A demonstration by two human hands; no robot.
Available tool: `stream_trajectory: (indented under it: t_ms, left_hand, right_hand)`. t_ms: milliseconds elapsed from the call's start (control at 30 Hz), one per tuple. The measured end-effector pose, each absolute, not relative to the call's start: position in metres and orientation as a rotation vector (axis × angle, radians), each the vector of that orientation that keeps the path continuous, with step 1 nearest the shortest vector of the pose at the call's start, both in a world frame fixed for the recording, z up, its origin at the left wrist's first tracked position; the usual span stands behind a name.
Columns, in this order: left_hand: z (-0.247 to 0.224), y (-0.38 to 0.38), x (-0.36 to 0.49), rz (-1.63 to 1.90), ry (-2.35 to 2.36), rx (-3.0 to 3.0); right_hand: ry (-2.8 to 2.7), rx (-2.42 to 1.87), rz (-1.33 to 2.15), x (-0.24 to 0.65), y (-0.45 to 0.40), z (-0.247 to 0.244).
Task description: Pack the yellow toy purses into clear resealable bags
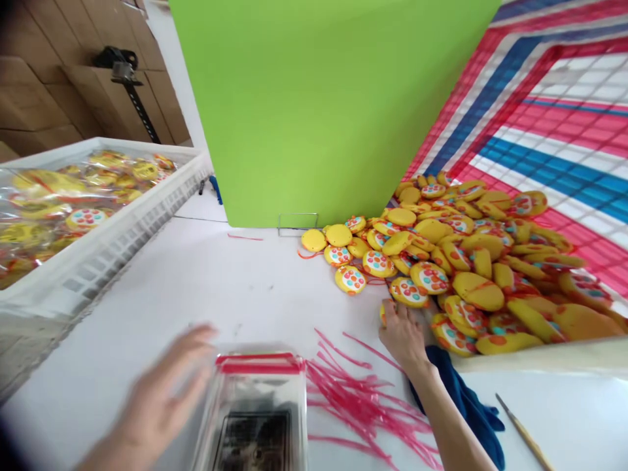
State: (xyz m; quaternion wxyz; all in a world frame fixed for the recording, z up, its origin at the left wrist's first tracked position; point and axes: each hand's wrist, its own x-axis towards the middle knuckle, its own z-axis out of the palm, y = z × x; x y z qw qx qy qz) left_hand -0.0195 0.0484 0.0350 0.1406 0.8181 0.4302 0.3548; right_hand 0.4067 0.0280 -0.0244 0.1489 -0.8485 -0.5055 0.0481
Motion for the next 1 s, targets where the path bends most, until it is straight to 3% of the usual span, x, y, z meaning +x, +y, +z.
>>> stream_trajectory:
  t_ms: [200, 533, 800, 1000]
  left_hand:
    - [-0.04, -0.002, 0.044, 0.595, 1.064, 2.647]
    - [-0.041, -0.002, 0.051, 0.487, 1.148, 2.496]
    - [-0.036, -0.008, 0.034, 0.596, 1.174, 1.989]
    - [-0.037, -0.007, 0.031, 0.635, 1.126, 2.016]
  right_hand:
    - [-1.431, -2.1, 0.417, 0.36, 0.019, -0.001]
    - [-0.513, -1.278, 1.311, 0.244, 0.006, 0.019]
    - [-0.399, -1.324, 1.496, 0.23, -0.026, 0.026]
    - [-0.348, -1.599, 1.463, 0.236, -0.058, 0.013]
